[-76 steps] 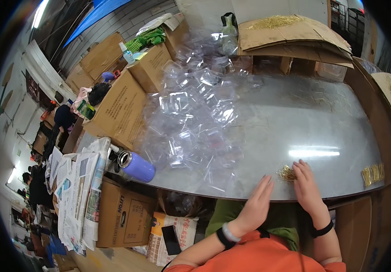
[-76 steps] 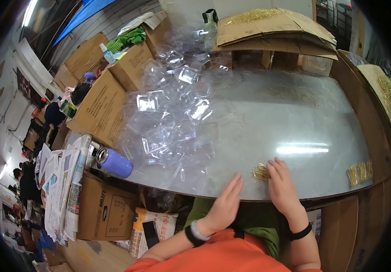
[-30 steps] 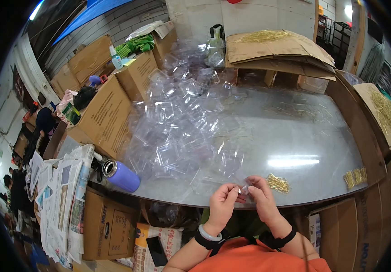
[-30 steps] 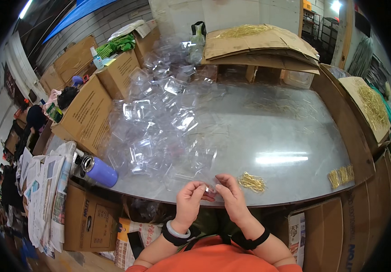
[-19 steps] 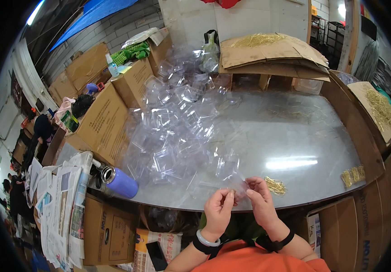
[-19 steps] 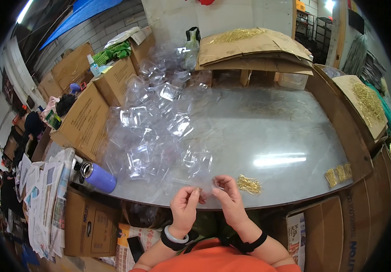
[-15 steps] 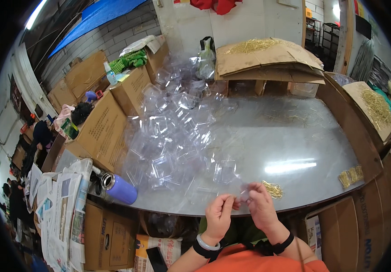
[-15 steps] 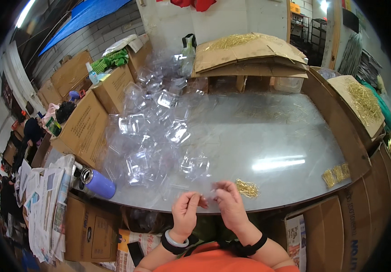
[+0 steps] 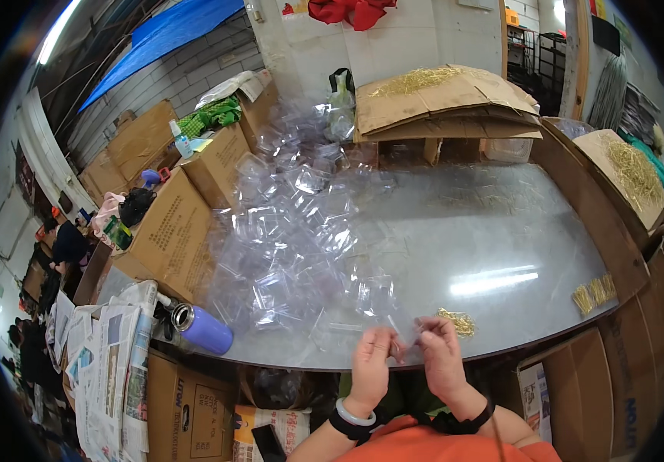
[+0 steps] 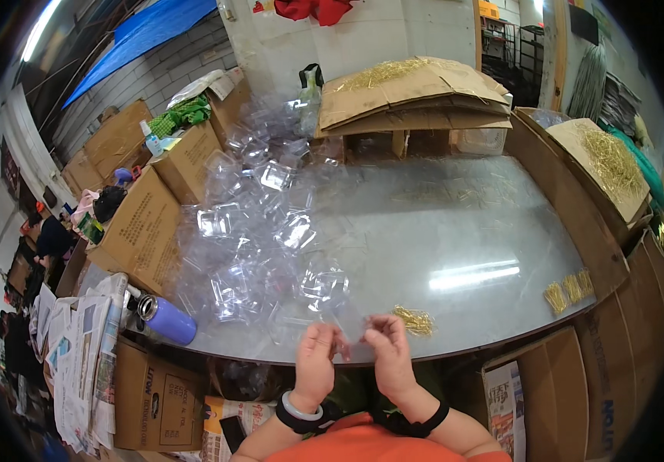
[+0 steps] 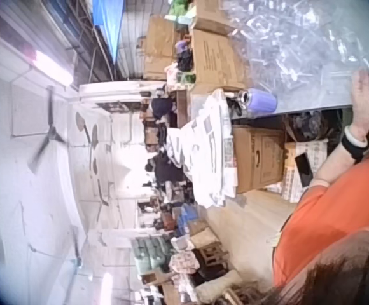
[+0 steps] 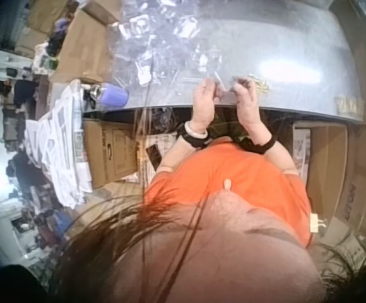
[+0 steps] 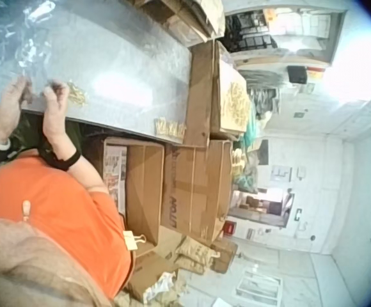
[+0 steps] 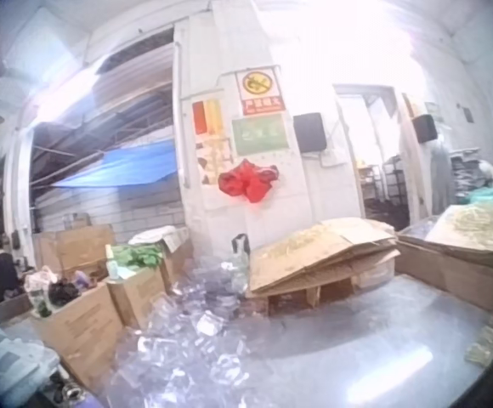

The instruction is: Placing small gold-colored metal pins into clear plastic bags.

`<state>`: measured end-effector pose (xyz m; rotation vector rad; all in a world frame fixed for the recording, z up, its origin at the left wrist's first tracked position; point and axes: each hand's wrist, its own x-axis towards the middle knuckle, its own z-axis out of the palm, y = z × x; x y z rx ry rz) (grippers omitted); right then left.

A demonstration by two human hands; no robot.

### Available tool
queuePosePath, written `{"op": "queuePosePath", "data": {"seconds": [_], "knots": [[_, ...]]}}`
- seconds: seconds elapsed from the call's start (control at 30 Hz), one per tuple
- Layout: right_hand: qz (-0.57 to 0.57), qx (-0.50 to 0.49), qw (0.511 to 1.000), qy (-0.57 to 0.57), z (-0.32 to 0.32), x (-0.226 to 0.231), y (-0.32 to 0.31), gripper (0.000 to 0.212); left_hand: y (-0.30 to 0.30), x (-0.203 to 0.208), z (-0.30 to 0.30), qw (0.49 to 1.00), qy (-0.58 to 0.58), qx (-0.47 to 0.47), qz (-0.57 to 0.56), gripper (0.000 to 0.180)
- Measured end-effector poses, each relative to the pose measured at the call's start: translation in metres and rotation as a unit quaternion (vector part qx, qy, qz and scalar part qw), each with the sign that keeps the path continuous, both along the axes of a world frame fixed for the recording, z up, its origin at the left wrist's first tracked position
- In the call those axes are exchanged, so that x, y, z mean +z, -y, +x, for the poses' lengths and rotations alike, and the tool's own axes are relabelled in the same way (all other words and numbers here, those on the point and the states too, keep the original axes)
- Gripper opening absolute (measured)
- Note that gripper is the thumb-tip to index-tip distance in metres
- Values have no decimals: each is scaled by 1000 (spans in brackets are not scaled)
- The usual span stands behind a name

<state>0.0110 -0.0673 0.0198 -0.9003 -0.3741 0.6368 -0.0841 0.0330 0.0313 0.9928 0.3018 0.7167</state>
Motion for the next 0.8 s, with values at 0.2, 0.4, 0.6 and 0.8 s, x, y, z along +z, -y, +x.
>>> {"op": "queuePosePath", "data": {"seconds": [0.2,0.4,0.6,0.8], "knots": [[-61,-40,997,-20,57,5,-7,37,-26,12,-12,991,-18,129,40,18],[-201,-37,903,377,43,28,-18,58,-7,18,-9,969,-123,134,170,17],[-210,-12,860,464,-1,21,-1,69,8,3,-17,990,-69,49,115,24],[-183,-31,833,522,-2,26,8,71,25,-12,-14,999,-9,20,44,27]]}}
